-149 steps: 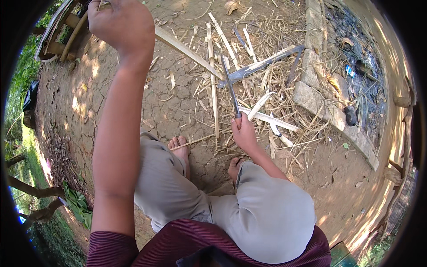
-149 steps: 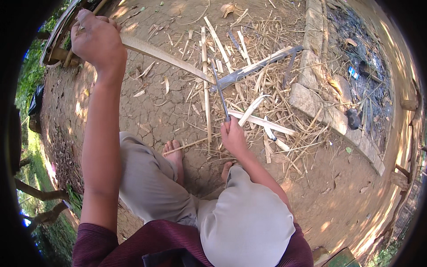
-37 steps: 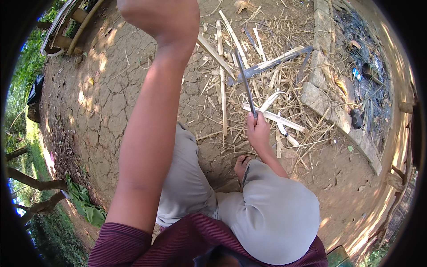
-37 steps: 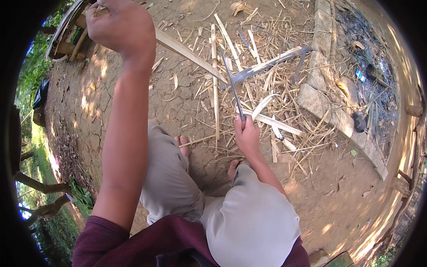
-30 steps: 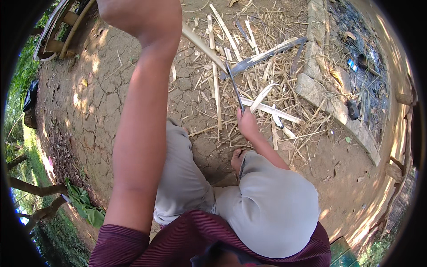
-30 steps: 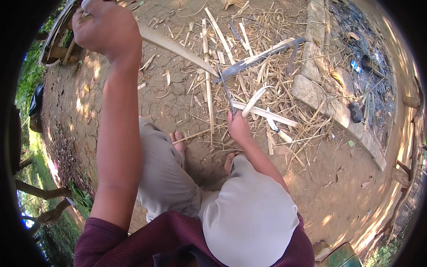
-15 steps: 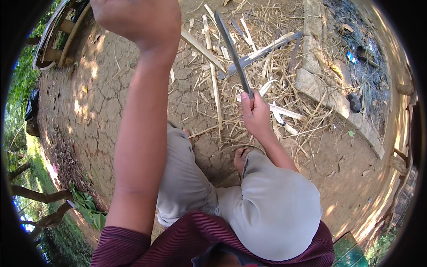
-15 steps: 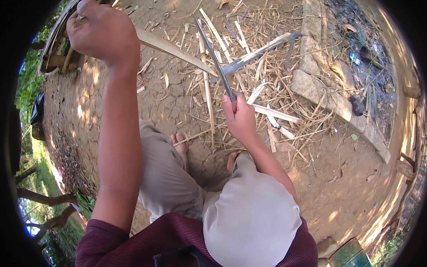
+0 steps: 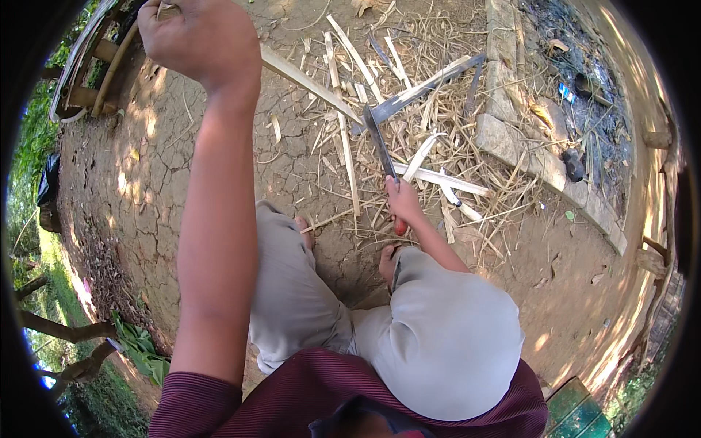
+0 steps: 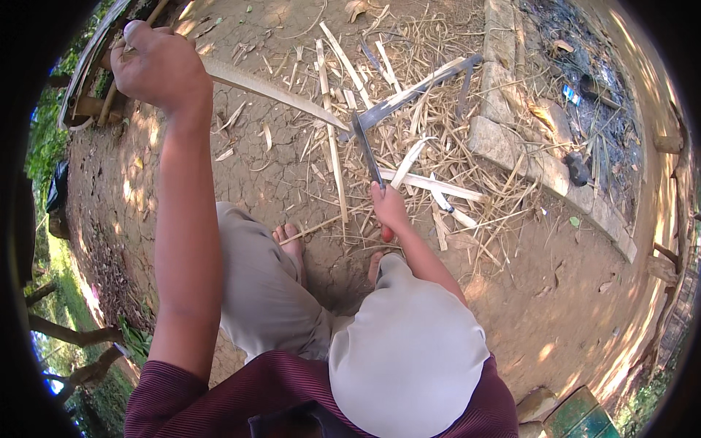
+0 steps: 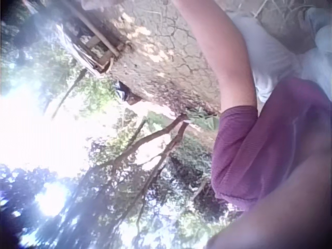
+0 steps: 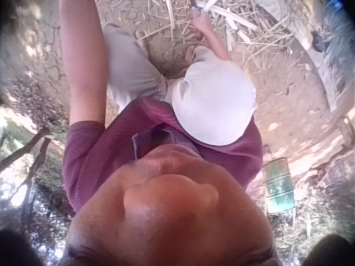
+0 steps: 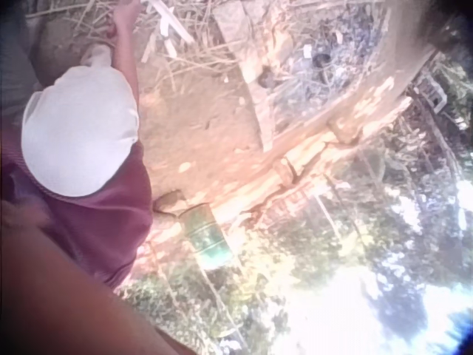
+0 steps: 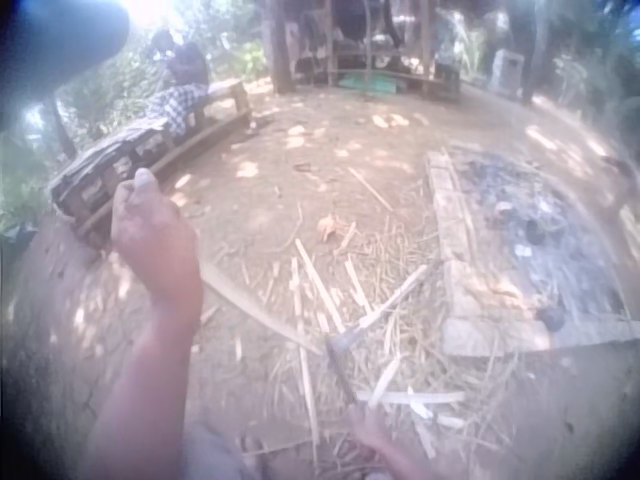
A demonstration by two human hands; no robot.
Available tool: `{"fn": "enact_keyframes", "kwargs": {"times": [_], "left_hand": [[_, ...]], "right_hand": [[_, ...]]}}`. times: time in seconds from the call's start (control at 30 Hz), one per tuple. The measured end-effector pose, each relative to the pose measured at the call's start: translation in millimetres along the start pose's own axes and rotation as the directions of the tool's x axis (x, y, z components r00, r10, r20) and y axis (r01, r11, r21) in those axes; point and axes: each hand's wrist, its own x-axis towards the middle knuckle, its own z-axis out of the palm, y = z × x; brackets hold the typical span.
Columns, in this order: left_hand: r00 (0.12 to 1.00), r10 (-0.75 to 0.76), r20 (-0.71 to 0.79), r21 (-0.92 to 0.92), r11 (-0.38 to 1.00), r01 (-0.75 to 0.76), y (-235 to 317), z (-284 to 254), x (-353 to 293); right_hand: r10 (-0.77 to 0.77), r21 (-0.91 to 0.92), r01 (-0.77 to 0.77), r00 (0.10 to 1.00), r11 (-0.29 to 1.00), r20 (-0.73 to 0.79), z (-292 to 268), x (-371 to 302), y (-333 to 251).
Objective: The person shaves a piece of bamboo with a knife while sitting on the ground outdoors, turning it over to work on different sides.
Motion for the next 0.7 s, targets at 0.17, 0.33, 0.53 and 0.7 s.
{"fn": "enact_keyframes", "kwargs": {"times": [0.17, 0.33, 0.53, 0.7], "left_hand": [[0.900, -0.145, 0.412, -0.125, 0.969, 0.213, 8, -12, 17], [0.783, -0.077, 0.618, -0.214, 0.941, 0.261, 12, -29, 49], [0.774, -0.153, 0.614, -0.143, 0.943, 0.300, 14, -45, 83], [0.539, -0.223, 0.813, -0.195, 0.767, 0.612, -35, -85, 119]], "right_hand": [[-0.143, -0.094, 0.128, 0.973, 0.987, -0.182, -8, -20, 3], [-0.254, -0.190, 0.197, 0.902, 0.962, -0.350, -10, -35, -3], [-0.436, -0.351, 0.300, 0.792, 0.887, -0.427, -49, -62, -53], [-0.787, -0.407, 0.678, 0.572, 0.612, -0.231, -59, -66, -75]]}}
